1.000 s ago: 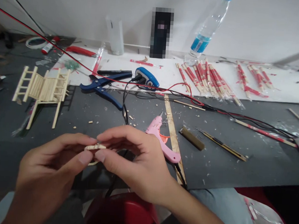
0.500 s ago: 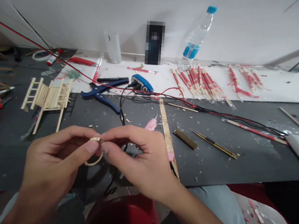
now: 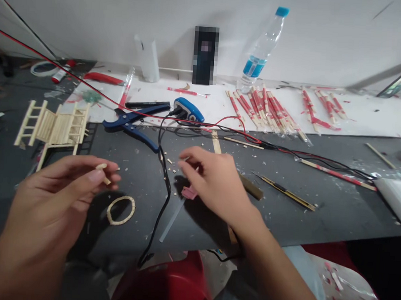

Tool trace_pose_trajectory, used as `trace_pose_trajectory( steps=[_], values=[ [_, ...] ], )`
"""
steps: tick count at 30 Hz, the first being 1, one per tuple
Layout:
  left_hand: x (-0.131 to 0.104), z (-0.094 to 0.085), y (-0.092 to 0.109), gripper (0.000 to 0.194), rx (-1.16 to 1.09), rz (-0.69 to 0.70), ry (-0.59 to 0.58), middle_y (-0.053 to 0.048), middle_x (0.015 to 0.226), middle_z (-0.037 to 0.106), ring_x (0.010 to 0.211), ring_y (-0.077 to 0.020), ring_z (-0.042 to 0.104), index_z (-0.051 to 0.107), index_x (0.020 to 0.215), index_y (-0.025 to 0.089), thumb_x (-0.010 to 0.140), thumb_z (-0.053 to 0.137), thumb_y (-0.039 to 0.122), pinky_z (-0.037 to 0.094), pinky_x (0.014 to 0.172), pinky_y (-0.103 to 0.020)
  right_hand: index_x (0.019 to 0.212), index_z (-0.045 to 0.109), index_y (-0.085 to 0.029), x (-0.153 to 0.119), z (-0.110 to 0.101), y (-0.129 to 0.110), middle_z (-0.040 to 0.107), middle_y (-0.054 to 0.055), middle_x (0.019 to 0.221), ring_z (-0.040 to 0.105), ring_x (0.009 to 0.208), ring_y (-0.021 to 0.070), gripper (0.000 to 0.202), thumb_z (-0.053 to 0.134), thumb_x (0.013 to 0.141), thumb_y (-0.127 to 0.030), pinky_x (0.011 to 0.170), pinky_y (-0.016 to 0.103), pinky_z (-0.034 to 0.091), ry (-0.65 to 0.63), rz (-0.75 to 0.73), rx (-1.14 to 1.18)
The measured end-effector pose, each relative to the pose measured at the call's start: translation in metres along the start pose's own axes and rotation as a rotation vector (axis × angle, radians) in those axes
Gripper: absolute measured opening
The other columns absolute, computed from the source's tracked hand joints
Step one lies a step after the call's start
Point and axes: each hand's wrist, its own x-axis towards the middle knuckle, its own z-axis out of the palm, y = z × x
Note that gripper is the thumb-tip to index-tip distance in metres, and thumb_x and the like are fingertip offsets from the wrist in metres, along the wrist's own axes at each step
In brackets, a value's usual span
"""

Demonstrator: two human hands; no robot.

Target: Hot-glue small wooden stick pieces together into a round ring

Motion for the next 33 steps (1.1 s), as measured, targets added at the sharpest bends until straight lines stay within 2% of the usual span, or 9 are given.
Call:
trace_pose_trajectory(
  steps=[5, 7, 9, 13, 18, 22, 25, 28, 33],
  values=[
    [0.006, -0.024, -0.006, 0.016, 0.02, -0.015, 0.058, 0.005, 0.074, 0.076, 0.063, -0.0098, 0.067, 0.085, 0.082, 0.029, 0.069, 0.092, 0.023, 0.057, 0.061, -0.017, 0.091, 0.079, -0.02, 0.014, -0.015, 0.023, 0.08, 0.0, 0.075, 0.069, 0.063, 0.0162, 0.009, 0.075, 0.096, -0.026, 0.065, 0.029, 0.045, -0.018, -0.059, -0.281],
    [0.009, -0.031, -0.01, 0.021, 0.031, -0.022, 0.025, 0.005, 0.075, 0.075, 0.061, -0.0078, 0.066, 0.086, 0.086, 0.03, 0.068, 0.093, 0.024, 0.056, 0.06, -0.015, 0.089, 0.079, -0.02, 0.019, -0.014, 0.029, 0.079, 0.001, 0.074, 0.066, 0.061, 0.0163, 0.01, 0.075, 0.095, -0.028, 0.064, 0.03, 0.044, -0.042, -0.075, -0.307],
    [0.01, -0.037, -0.015, 0.023, 0.057, -0.034, -0.025, 0.005, 0.076, 0.075, 0.062, -0.0072, 0.065, 0.087, 0.091, 0.031, 0.07, 0.094, 0.028, 0.055, 0.061, -0.014, 0.096, 0.081, -0.02, 0.023, -0.011, 0.034, 0.082, 0.003, 0.081, 0.07, 0.067, 0.0187, 0.007, 0.074, 0.093, -0.021, 0.067, 0.03, 0.046, -0.073, -0.081, -0.312],
    [0.009, -0.044, -0.025, 0.022, 0.153, -0.071, -0.112, 0.003, 0.074, 0.074, 0.068, -0.0104, 0.067, 0.086, 0.097, 0.031, 0.078, 0.092, 0.039, 0.054, 0.063, -0.016, 0.1, 0.082, -0.021, 0.032, -0.005, 0.039, 0.084, 0.006, 0.091, 0.074, 0.077, 0.023, 0.023, 0.065, 0.09, -0.009, 0.072, 0.033, 0.048, -0.116, -0.102, -0.345],
    [0.011, -0.048, -0.029, 0.016, 0.392, 0.064, -0.098, 0.002, 0.084, 0.079, 0.076, -0.0145, 0.072, 0.085, 0.098, 0.031, 0.084, 0.086, 0.04, 0.058, 0.07, -0.022, 0.09, 0.076, -0.022, 0.03, -0.01, 0.024, 0.076, 0.002, 0.077, 0.061, 0.063, 0.0189, 0.008, 0.069, 0.091, -0.019, 0.067, 0.033, 0.043, -0.082, -0.107, -0.258],
    [0.017, -0.052, -0.032, 0.023, 0.724, 0.152, -0.004, 0.004, 0.092, 0.081, 0.081, -0.0164, 0.073, 0.081, 0.111, 0.035, 0.089, 0.079, 0.04, 0.054, 0.072, -0.026, 0.086, 0.075, -0.023, 0.017, -0.01, 0.002, 0.075, 0.002, 0.08, 0.061, 0.069, 0.02, 0.01, 0.073, 0.093, -0.029, 0.064, 0.033, 0.044, -0.079, -0.084, -0.069],
    [0.02, -0.055, -0.035, 0.021, 0.871, 0.154, -0.032, 0.004, 0.09, 0.081, 0.081, -0.0183, 0.073, 0.081, 0.109, 0.035, 0.089, 0.077, 0.041, 0.051, 0.074, -0.03, 0.087, 0.077, -0.024, 0.005, -0.007, -0.009, 0.078, 0.001, 0.082, 0.067, 0.072, 0.0185, 0.007, 0.073, 0.093, -0.025, 0.063, 0.029, 0.048, -0.098, -0.027, 0.048],
    [0.023, -0.058, -0.035, 0.014, 0.927, 0.184, -0.055, 0.004, 0.085, 0.08, 0.077, -0.0199, 0.072, 0.082, 0.098, 0.034, 0.088, 0.075, 0.04, 0.05, 0.074, -0.032, 0.093, 0.08, -0.025, -0.005, -0.003, -0.016, 0.081, -0.003, 0.084, 0.072, 0.071, 0.0133, 0.008, 0.073, 0.094, -0.02, 0.063, 0.023, 0.052, -0.187, -0.05, 0.127],
    [0.032, -0.066, -0.031, 0.013, 1.083, 0.18, 0.102, 0.0, 0.082, 0.078, 0.077, -0.0255, 0.071, 0.083, 0.093, 0.032, 0.086, 0.073, 0.038, 0.048, 0.076, -0.038, 0.091, 0.083, -0.023, -0.016, 0.005, -0.025, 0.084, -0.004, 0.083, 0.075, 0.071, 0.0083, 0.009, 0.079, 0.093, -0.014, 0.067, 0.014, 0.054, -0.227, -0.151, 0.234]
  ],
)
